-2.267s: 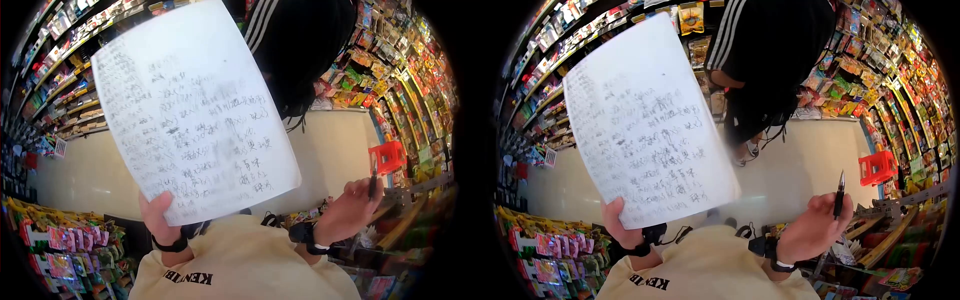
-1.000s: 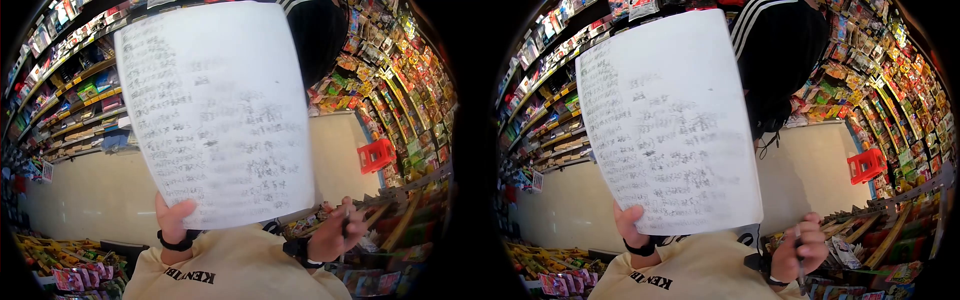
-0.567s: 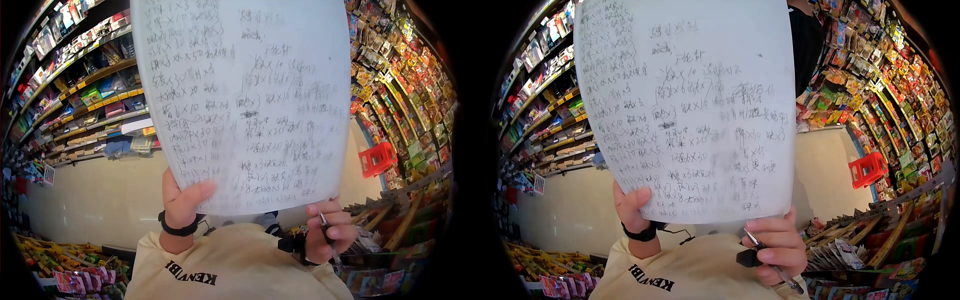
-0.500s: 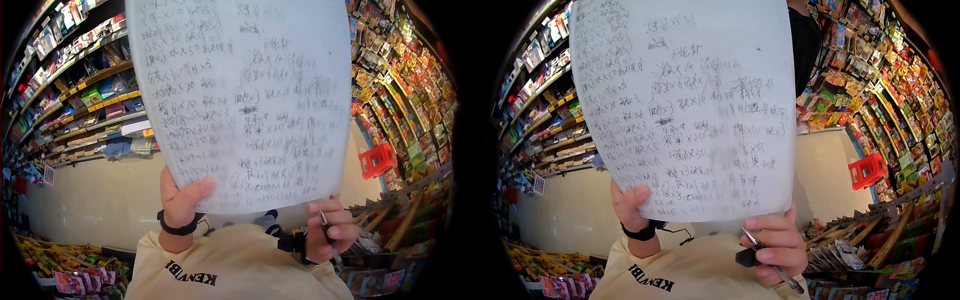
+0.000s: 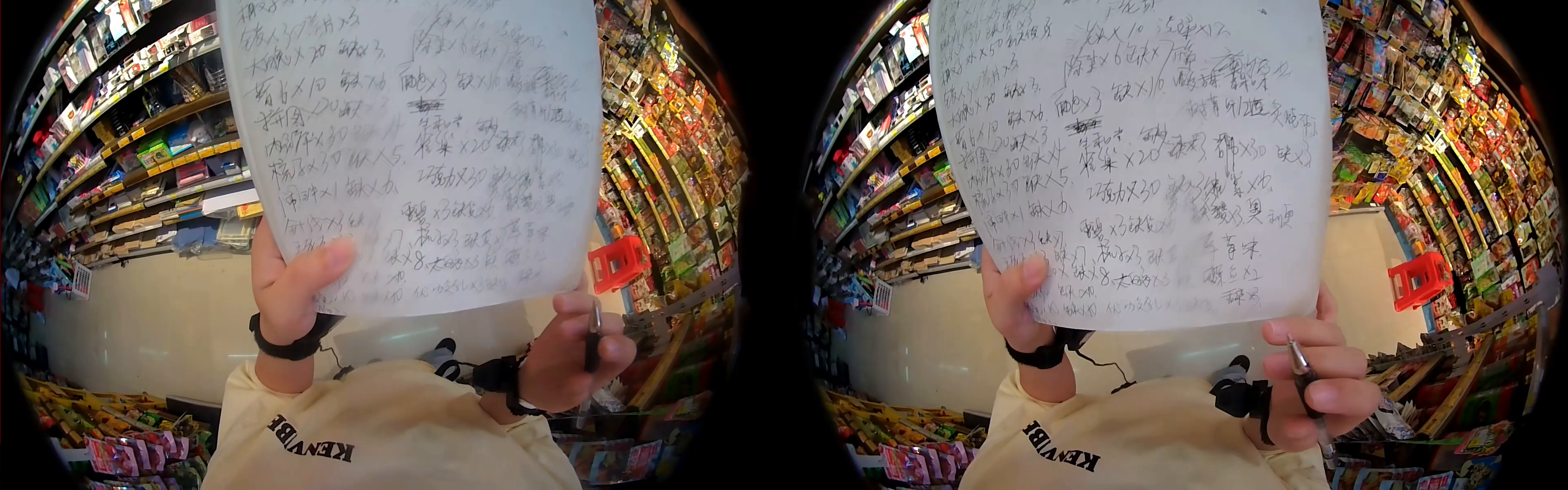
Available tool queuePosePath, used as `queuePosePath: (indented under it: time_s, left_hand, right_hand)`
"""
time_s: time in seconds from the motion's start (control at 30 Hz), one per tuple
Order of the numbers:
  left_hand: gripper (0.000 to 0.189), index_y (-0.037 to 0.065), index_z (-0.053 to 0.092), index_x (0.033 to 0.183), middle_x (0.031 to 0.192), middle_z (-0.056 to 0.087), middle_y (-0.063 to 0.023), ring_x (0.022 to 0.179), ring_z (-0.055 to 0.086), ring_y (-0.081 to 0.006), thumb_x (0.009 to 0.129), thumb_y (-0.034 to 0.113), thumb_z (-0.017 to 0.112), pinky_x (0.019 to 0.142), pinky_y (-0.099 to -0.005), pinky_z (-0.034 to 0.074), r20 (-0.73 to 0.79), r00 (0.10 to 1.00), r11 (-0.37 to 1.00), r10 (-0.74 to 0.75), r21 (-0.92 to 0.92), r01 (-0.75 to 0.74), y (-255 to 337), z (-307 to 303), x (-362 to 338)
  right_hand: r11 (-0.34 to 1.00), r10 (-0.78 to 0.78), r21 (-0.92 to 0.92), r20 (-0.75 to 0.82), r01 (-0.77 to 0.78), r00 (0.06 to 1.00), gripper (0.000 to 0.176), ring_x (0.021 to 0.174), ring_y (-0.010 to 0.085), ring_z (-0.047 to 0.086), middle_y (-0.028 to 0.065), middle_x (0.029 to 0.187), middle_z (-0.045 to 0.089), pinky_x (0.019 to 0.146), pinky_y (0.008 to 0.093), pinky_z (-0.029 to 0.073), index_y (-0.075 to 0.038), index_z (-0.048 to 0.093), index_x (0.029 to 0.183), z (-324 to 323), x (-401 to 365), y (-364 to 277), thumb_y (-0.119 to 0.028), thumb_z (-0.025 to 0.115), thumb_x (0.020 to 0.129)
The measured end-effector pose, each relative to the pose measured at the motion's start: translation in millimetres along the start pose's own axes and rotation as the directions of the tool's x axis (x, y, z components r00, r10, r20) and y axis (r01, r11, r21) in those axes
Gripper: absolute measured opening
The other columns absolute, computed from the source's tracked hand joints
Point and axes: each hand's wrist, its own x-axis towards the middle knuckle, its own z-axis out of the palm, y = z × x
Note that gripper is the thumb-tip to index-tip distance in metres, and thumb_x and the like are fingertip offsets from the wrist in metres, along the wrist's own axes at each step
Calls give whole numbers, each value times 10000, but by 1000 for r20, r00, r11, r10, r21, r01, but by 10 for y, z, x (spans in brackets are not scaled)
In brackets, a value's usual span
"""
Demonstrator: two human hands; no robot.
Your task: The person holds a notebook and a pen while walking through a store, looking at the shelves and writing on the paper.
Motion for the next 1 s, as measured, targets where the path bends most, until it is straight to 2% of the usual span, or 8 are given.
queuePosePath:
  time_s: [0.13,0.2,0.27,0.37,0.47,0.6,0.97,1.0]
  left_hand:
    - [482,-73,405,1112,1030,527,-170,902,543,-221,658,56,506,778,-311,434,4,1000,1000,-9,3,9,6,48,10]
    - [481,-73,400,1113,1035,524,-168,909,539,-217,661,51,507,780,-308,432,18,1000,1000,-3,2,3,20,69,7]
    - [481,-74,391,1119,1045,517,-167,918,534,-213,669,47,512,784,-306,428,36,999,1000,9,-9,-9,58,78,-21]
    - [465,-61,373,1137,1066,507,-157,935,523,-203,701,13,513,792,-303,420,46,991,990,129,-60,-127,28,112,-63]
    - [452,-38,363,1156,1080,502,-141,941,515,-187,730,-14,510,794,-297,414,53,991,991,122,-52,-120,-44,188,-97]
    - [374,-27,426,1109,1031,537,-104,899,518,-135,758,20,545,771,-261,414,39,999,998,-8,60,6,-92,293,-120]
    - [328,-36,441,1101,1021,542,-92,888,513,-120,797,63,518,773,-247,407,-29,999,999,43,18,-42,-178,584,-232]
    - [327,-37,440,1101,1023,541,-93,889,513,-120,799,62,515,773,-247,407,-24,999,999,46,14,-45,-176,591,-236]
  right_hand:
    - [1000,25,-13,-38,-25,999,367,815,270,486,71,864,509,768,452,334,-110,404,1069,-37,-10,-88,-372,471,822]
    - [999,21,-39,-42,-22,999,332,781,247,512,66,841,499,787,495,328,-109,393,1036,-37,9,-113,-365,450,833]
    - [996,1,-86,-45,-5,999,268,715,202,568,54,795,480,827,582,314,-109,367,971,15,39,-121,-348,405,857]
    - [996,-17,-82,20,19,1000,268,695,190,567,52,796,483,846,577,300,-105,367,966,-16,45,-130,-348,401,859]
    - [994,-9,-109,13,10,1000,279,679,184,565,52,790,487,859,573,289,-99,367,962,-107,47,-160,-356,404,857]
    - [990,22,-140,-85,-34,996,288,670,177,561,57,779,488,864,572,284,-87,375,948,-170,-5,-233,-357,410,853]
    - [996,28,-76,-186,-43,982,297,664,195,561,66,750,490,856,550,304,-71,396,941,-375,-63,-371,-350,431,847]
    - [997,41,-61,-175,-52,984,322,696,199,545,65,768,497,841,512,305,-80,411,972,-393,-71,-373,-374,431,841]
